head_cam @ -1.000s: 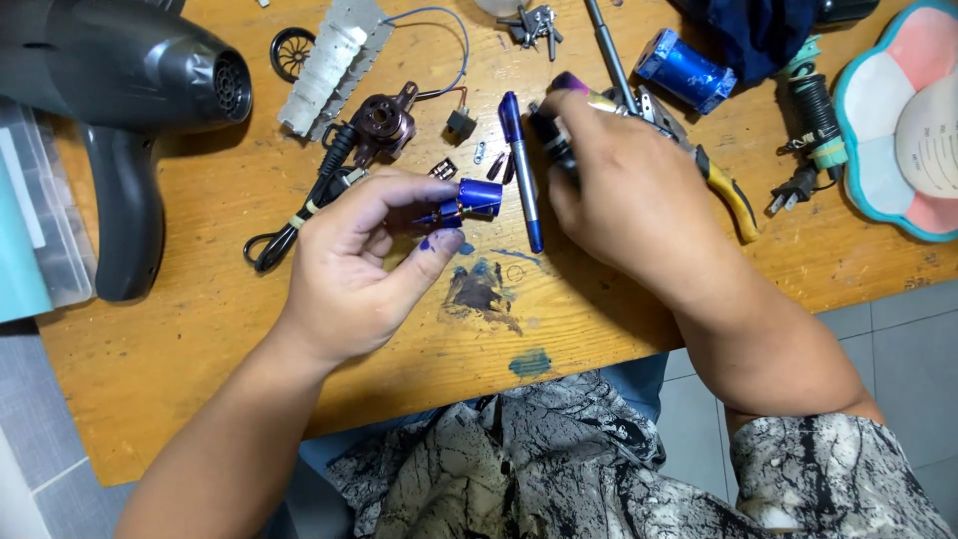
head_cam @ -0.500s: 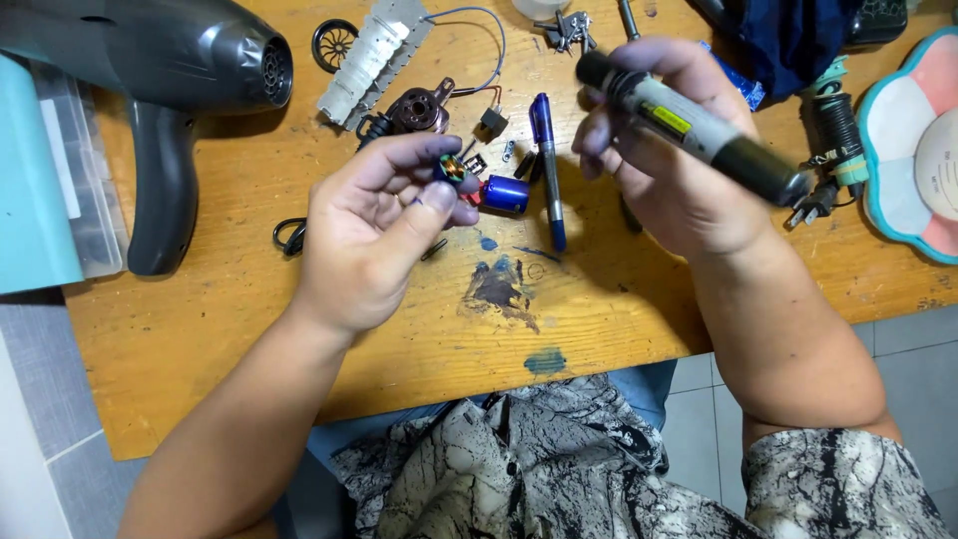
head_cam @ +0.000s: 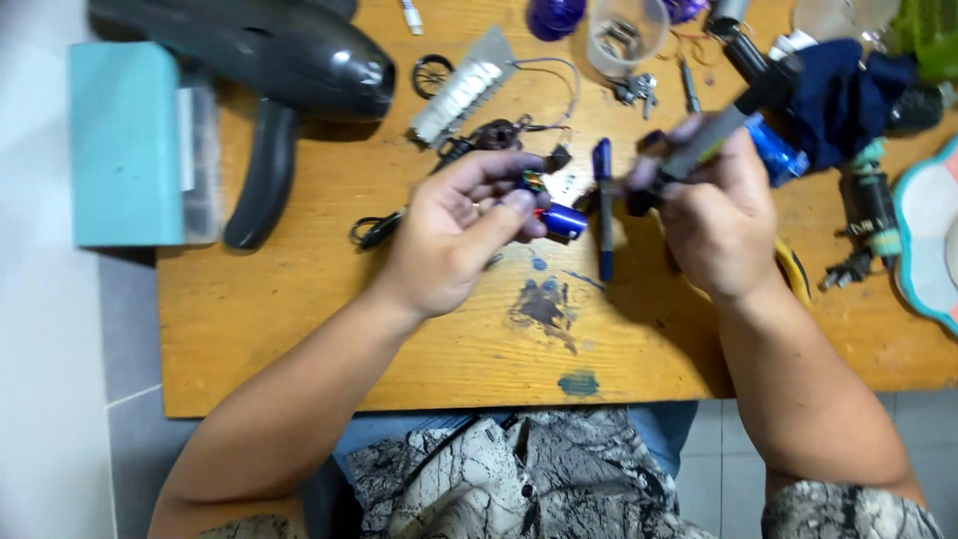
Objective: A person is marking a small blue motor component with a black permanent marker and then applying a substance using a small brush on a cluttered workbench.
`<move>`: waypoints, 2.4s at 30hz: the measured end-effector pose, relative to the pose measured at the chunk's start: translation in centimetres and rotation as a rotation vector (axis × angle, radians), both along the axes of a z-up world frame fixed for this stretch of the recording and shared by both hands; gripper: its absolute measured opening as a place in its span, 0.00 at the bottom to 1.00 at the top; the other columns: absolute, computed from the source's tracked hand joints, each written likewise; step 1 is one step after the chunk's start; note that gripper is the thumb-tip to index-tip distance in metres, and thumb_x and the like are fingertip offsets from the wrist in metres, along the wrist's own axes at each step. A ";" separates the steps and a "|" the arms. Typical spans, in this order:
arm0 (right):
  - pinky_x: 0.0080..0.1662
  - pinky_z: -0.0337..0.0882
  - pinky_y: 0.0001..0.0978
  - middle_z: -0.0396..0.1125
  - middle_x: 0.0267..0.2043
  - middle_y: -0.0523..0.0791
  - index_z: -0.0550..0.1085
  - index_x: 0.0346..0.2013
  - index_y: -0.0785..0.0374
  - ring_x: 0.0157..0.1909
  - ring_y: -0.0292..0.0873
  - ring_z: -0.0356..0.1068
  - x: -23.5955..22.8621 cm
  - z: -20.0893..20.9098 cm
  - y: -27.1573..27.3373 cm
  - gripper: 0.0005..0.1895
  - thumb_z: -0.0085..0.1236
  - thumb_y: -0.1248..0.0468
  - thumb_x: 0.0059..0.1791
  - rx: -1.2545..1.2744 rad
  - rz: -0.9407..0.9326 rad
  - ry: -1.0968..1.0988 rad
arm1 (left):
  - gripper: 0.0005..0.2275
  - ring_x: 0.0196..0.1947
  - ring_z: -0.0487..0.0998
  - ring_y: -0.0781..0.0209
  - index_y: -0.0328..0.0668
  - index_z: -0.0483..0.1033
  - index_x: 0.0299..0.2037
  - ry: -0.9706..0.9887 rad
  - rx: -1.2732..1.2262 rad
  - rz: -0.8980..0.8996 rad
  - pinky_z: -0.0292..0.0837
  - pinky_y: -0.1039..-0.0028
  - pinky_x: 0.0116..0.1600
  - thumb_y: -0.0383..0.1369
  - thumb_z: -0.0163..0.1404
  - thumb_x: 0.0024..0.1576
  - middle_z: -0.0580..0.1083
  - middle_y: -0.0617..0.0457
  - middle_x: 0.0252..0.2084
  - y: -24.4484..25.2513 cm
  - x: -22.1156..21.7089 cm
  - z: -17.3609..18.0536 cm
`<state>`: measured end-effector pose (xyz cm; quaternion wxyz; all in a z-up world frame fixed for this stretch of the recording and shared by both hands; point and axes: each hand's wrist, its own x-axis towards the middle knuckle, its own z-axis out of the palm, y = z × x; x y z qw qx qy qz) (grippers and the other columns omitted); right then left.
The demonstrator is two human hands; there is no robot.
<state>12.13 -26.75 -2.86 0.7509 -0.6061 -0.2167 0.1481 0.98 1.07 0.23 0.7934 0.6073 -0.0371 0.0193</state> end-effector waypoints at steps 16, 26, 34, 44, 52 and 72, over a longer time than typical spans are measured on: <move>0.33 0.68 0.32 0.63 0.41 0.51 0.65 0.62 0.65 0.33 0.43 0.63 0.8 0.4 1.4 0.11 0.44 0.60 0.72 -0.190 -0.185 -0.070 | 0.16 0.49 0.89 0.56 0.33 0.77 0.69 0.090 -0.097 -0.026 0.93 0.71 0.57 0.25 0.56 0.71 0.82 0.39 0.54 -0.3 -0.1 0.0; 0.28 0.69 0.31 0.65 0.47 0.51 0.59 0.65 0.60 0.27 0.43 0.66 1.1 0.8 1.9 0.10 0.39 0.58 0.73 -0.232 -0.163 -0.261 | 0.19 0.47 0.90 0.52 0.31 0.74 0.70 0.138 -0.130 -0.070 0.93 0.63 0.56 0.28 0.55 0.71 0.85 0.35 0.55 -0.3 -0.3 0.1; 0.73 0.76 0.52 0.67 0.70 0.58 0.60 0.67 0.60 0.70 0.59 0.71 1.5 0.8 1.3 0.08 0.38 0.61 0.75 -0.162 -0.182 -0.541 | 0.17 0.50 0.90 0.51 0.31 0.74 0.70 0.098 -0.150 -0.129 0.92 0.65 0.59 0.24 0.56 0.71 0.84 0.35 0.59 -0.4 -0.3 -0.2; 0.39 0.72 0.47 0.59 0.33 0.52 0.61 0.55 0.57 0.32 0.53 0.64 -1.6 2.8 1.8 0.18 0.56 0.50 0.67 0.184 -0.381 -0.727 | 0.18 0.54 0.91 0.48 0.31 0.74 0.69 0.131 -0.137 -0.144 0.91 0.66 0.63 0.23 0.57 0.70 0.84 0.36 0.60 -0.3 -0.4 0.1; 0.46 0.83 0.51 0.64 0.48 0.51 0.66 0.60 0.64 0.42 0.57 0.76 -2.8 1.6 1.1 0.16 0.50 0.53 0.70 0.148 -0.264 -0.860 | 0.17 0.52 0.90 0.57 0.30 0.77 0.67 0.157 -0.110 -0.077 0.91 0.72 0.62 0.21 0.60 0.68 0.84 0.40 0.55 -0.5 -0.4 -0.5; 0.58 0.77 0.52 0.73 0.49 0.63 0.66 0.62 0.65 0.49 0.61 0.77 -4.0 3.4 0.0 0.16 0.53 0.59 0.63 -0.147 -0.058 -0.928 | 0.13 0.55 0.87 0.59 0.33 0.79 0.59 0.113 -0.128 -0.023 0.88 0.73 0.66 0.22 0.63 0.66 0.83 0.46 0.54 -0.7 -0.6 -0.6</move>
